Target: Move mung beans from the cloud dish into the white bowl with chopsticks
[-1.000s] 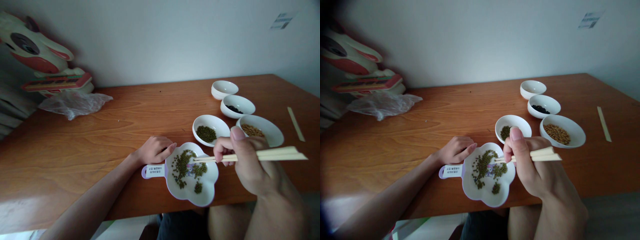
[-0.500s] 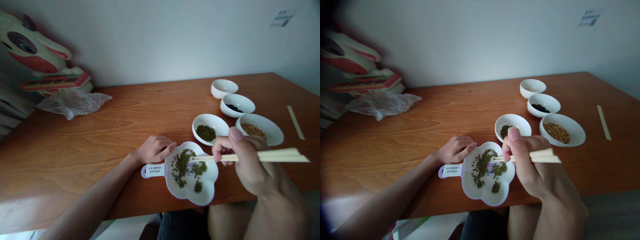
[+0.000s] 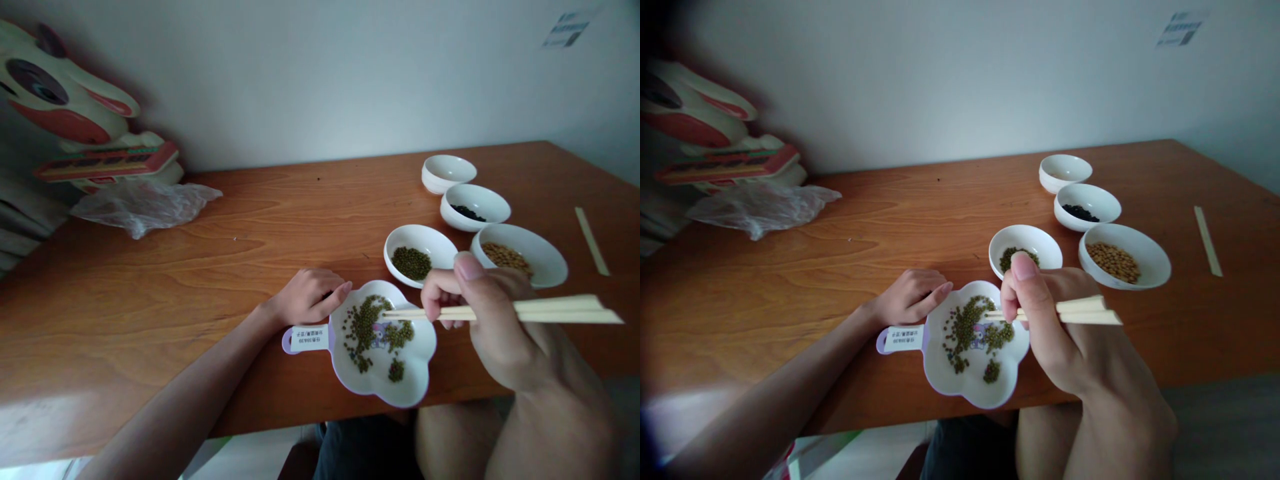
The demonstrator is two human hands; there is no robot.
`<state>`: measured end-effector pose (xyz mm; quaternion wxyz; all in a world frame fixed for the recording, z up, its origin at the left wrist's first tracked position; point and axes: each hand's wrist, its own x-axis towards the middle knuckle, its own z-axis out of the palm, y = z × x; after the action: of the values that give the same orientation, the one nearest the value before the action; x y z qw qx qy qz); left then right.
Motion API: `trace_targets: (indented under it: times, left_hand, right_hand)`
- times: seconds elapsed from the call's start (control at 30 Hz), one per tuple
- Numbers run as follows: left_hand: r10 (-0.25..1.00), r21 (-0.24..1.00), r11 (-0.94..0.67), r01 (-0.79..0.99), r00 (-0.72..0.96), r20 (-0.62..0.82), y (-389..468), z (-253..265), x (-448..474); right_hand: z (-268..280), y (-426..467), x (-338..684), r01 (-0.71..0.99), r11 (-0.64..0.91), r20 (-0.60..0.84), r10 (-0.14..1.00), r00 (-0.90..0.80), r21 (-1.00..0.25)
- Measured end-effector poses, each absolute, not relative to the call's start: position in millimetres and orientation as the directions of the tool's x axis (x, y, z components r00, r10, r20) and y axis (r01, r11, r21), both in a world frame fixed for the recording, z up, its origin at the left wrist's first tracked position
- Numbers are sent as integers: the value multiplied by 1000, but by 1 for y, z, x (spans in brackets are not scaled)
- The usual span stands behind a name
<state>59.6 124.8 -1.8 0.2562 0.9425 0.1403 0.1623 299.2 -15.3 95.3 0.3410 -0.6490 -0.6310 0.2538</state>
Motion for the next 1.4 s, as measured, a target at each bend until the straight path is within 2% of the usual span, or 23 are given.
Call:
trace_targets:
  times: [0.47,0.6,0.7,0.8,0.87,0.97,1.13,1.2,1.3,1.4]
  left_hand:
    - [342,537,-824,179,914,220,125,-1,59]
    - [338,540,-823,177,916,216,125,0,59]
    - [338,538,-825,175,915,221,125,-1,59]
    - [347,535,-825,183,911,223,126,-2,58]
    - [343,532,-827,180,912,226,126,-2,58]
    - [340,523,-834,176,910,237,126,-3,58]
    - [340,504,-846,174,904,260,126,-3,59]
    - [332,493,-855,164,902,276,126,-4,59]
    - [320,478,-864,155,903,286,127,-3,59]
    - [322,469,-868,164,905,280,127,-3,59]
  right_hand:
    - [100,-15,297,632,73,159,984,80,-771]
    - [104,-28,303,665,97,269,950,160,-740]
    - [109,-36,313,695,29,335,890,309,-718]
    - [114,-41,329,620,-28,282,874,396,-784]
    - [117,-43,338,610,-65,218,900,377,-790]
    - [121,-45,337,720,-107,170,938,302,-685]
    - [125,-32,292,832,58,225,971,81,-551]
    - [125,-20,272,844,100,188,982,1,-527]
    - [119,-8,257,834,134,126,989,-79,-535]
    - [105,-21,262,794,112,123,991,-47,-598]
